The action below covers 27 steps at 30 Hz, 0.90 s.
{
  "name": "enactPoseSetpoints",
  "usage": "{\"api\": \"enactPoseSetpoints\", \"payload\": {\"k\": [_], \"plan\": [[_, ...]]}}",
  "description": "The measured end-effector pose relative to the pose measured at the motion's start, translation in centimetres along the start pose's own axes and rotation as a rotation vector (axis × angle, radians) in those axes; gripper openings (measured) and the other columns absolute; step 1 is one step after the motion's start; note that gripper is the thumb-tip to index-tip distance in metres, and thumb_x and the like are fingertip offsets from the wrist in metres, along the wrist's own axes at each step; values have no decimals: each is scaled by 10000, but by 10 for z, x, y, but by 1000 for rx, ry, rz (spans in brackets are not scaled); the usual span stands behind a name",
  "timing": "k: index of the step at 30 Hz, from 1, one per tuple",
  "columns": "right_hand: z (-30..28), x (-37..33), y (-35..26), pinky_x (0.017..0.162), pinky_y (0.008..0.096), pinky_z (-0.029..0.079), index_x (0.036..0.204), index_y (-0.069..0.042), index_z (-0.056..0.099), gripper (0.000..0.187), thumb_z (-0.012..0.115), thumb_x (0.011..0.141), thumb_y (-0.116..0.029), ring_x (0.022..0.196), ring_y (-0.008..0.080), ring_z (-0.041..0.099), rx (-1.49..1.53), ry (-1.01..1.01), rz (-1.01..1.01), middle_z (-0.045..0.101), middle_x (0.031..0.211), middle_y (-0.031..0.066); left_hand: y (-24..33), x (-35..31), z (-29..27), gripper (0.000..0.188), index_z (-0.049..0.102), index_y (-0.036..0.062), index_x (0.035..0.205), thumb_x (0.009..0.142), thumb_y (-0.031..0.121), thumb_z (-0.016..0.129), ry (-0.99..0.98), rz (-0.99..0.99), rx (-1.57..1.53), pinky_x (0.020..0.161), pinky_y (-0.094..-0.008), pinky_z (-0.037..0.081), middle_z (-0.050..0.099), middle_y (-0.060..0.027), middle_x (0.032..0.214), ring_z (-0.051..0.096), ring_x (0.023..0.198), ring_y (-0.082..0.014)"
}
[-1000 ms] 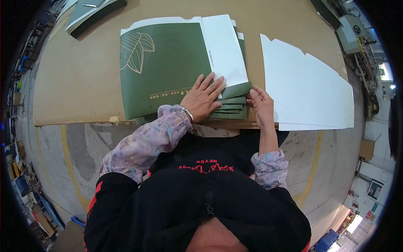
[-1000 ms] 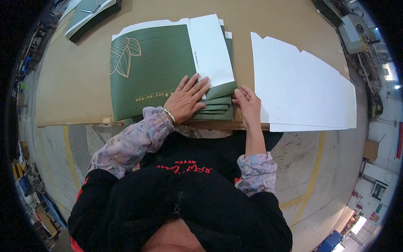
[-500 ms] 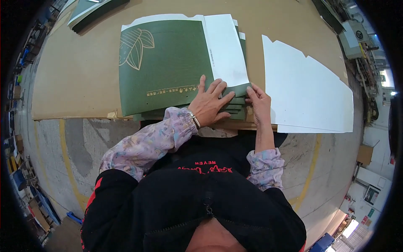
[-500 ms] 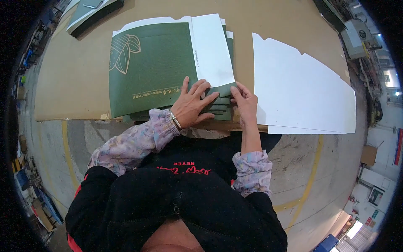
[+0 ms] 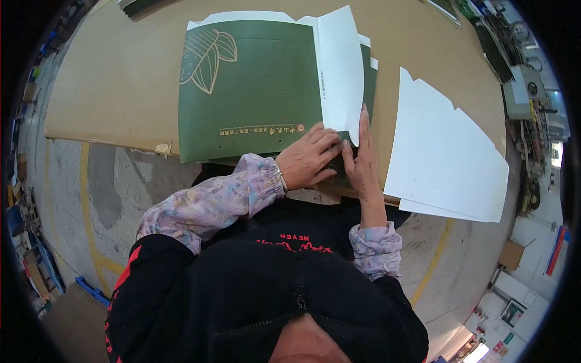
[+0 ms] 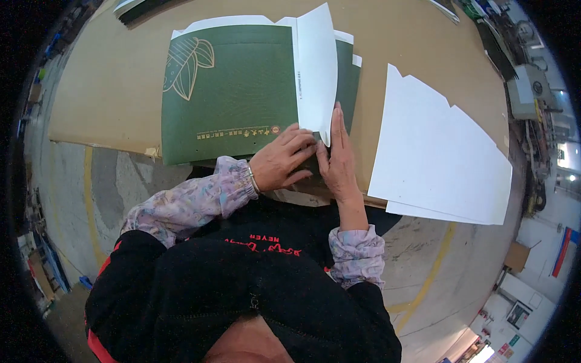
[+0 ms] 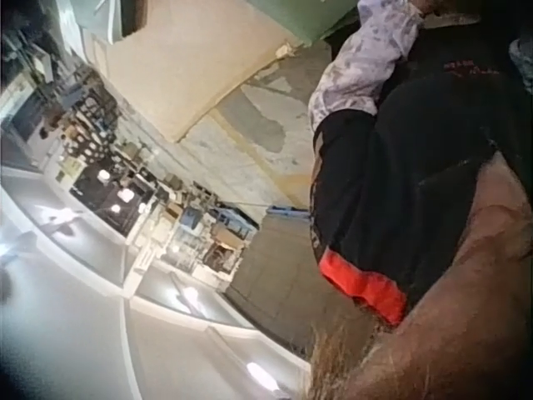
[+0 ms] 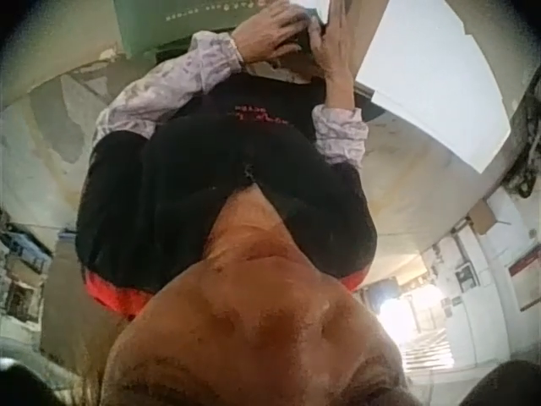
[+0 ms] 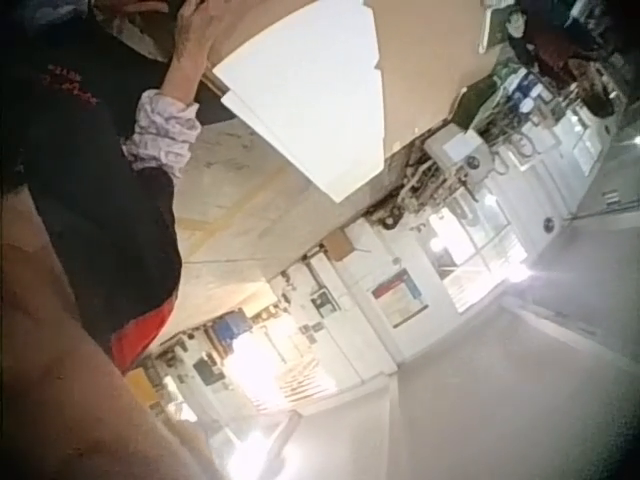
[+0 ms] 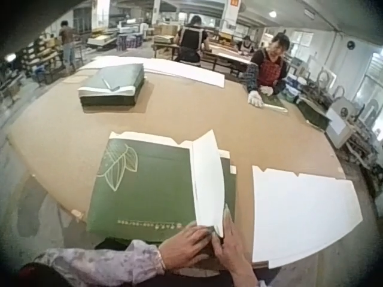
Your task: The recorder is folding and stacking printed green paper packaging or gift box components on a workbench in a factory setting.
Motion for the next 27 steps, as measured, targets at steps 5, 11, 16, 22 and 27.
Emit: {"api": "enactPoseSetpoints", "payload": {"k": [5,11,16,22,27], "plan": [[2,6,4,1104,420,331,1481,-39,246,784,497,756,120,1384,370,308,-6,-30,-129,268,1519,193,6,-17,0,330,577,3,1085,801,120,698,207,116,-333,895,-382,498,561,-170,1062,584,1022,-334],[8,0,-5,1108,422,339,1447,-42,335,836,476,652,178,1380,372,316,-65,-42,-276,288,1510,188,35,-40,-17,395,580,-57,1087,1001,311,463,187,-891,-1744,661,-323,596,623,-133,1053,646,862,-177],[15,-6,-17,1090,444,366,1420,-45,387,797,488,664,186,1355,400,350,-91,-39,-308,320,1497,182,24,-36,-31,362,589,-41,1039,996,303,483,373,-1080,-1802,569,-261,569,648,-113,965,643,732,-146],[23,-11,-18,1076,448,382,1417,-48,397,691,555,765,121,1346,405,360,-167,-28,-294,329,1490,182,25,-35,-45,211,620,-21,964,953,181,559,521,-992,-1549,497,-244,528,658,-89,802,624,604,-124],[30,-12,-16,1073,449,384,1421,-43,388,716,563,746,123,1342,416,359,-217,-60,-301,325,1487,198,22,-37,-31,188,625,-24,913,933,157,580,571,-1075,-1429,467,-247,519,652,-88,744,606,536,-126]]}}
Point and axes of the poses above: each hand's wrist, its own x-axis towards the middle knuckle, its own z-axis out of the palm, y = z × x, the point moved 1 cm from there along x, towards the middle knuckle
